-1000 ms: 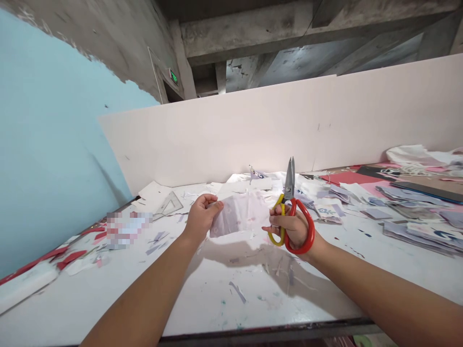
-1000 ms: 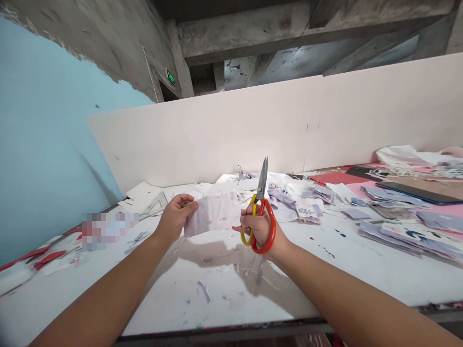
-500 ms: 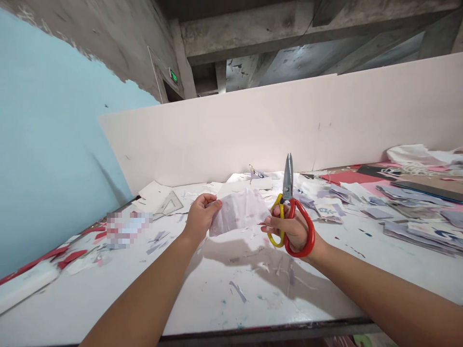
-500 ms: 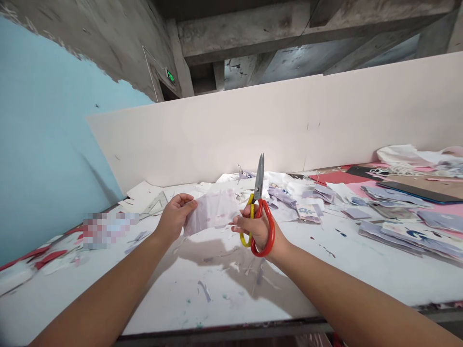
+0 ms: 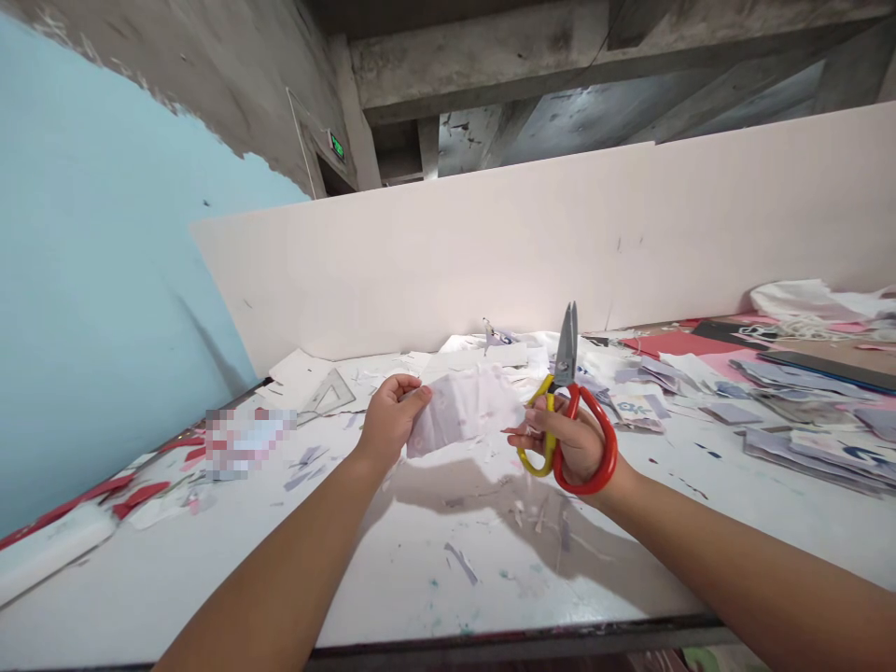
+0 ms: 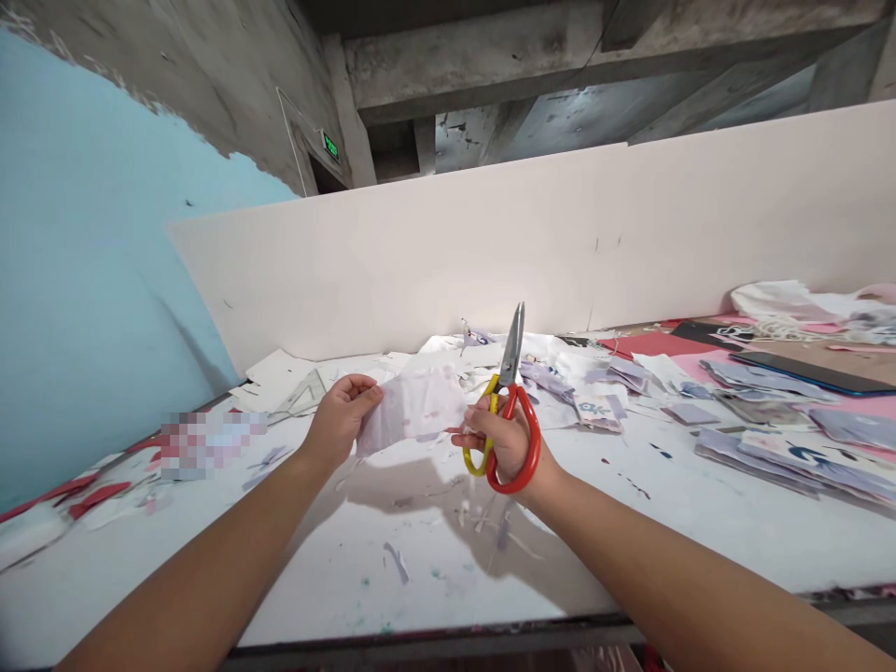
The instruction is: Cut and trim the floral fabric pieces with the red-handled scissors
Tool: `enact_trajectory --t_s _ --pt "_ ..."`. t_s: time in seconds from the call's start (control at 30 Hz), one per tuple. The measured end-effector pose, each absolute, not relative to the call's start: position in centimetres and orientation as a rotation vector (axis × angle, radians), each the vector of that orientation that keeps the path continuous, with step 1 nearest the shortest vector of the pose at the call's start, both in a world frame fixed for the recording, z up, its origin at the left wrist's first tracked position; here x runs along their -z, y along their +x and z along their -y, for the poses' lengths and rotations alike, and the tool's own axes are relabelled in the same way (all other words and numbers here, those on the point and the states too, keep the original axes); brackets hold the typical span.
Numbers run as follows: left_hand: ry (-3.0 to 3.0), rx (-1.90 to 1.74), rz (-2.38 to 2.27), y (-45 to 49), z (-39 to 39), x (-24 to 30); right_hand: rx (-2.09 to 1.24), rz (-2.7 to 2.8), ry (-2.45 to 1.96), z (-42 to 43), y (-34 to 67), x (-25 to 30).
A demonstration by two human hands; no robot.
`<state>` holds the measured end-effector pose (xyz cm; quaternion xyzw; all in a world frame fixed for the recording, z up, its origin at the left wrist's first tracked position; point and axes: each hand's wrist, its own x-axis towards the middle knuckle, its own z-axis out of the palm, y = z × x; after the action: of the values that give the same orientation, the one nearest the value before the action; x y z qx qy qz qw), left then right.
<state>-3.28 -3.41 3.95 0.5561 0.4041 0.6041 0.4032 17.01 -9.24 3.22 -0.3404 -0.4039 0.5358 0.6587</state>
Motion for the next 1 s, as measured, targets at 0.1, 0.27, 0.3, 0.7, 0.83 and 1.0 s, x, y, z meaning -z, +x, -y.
enact_trajectory --t_s 0.1,0.27,0.3,0.7,0.83,1.0 --pt "1.374 -1.515 -0.996 -3.1 3.6 -4.1 -1.225 0.827 -0.786 9.1 17.0 -3.2" --pt "1.251 -1.485 -0.860 -3.3 3.5 -4.3 -1.150 0.774 -0.898 8.6 17.2 -2.7" --pt "1.220 -1.447 -0.828 -3.3 3.5 -4.4 -1.149 0.755 -0.905 8.5 17.3 -2.6" --pt "1.469 -1.124 -1.044 -3.2 4.0 -4.3 -1.099 0.556 -0.860 7.6 17.9 -2.7" --pt "1.497 -1.186 -1.154 -3.3 3.6 -4.1 -1.166 0.571 -0.872 7.9 17.6 -3.0" --pt "1.653 -1.169 -1.369 -3.4 3.4 -3.4 -1.207 0.687 -0.909 8.2 17.2 -2.6"
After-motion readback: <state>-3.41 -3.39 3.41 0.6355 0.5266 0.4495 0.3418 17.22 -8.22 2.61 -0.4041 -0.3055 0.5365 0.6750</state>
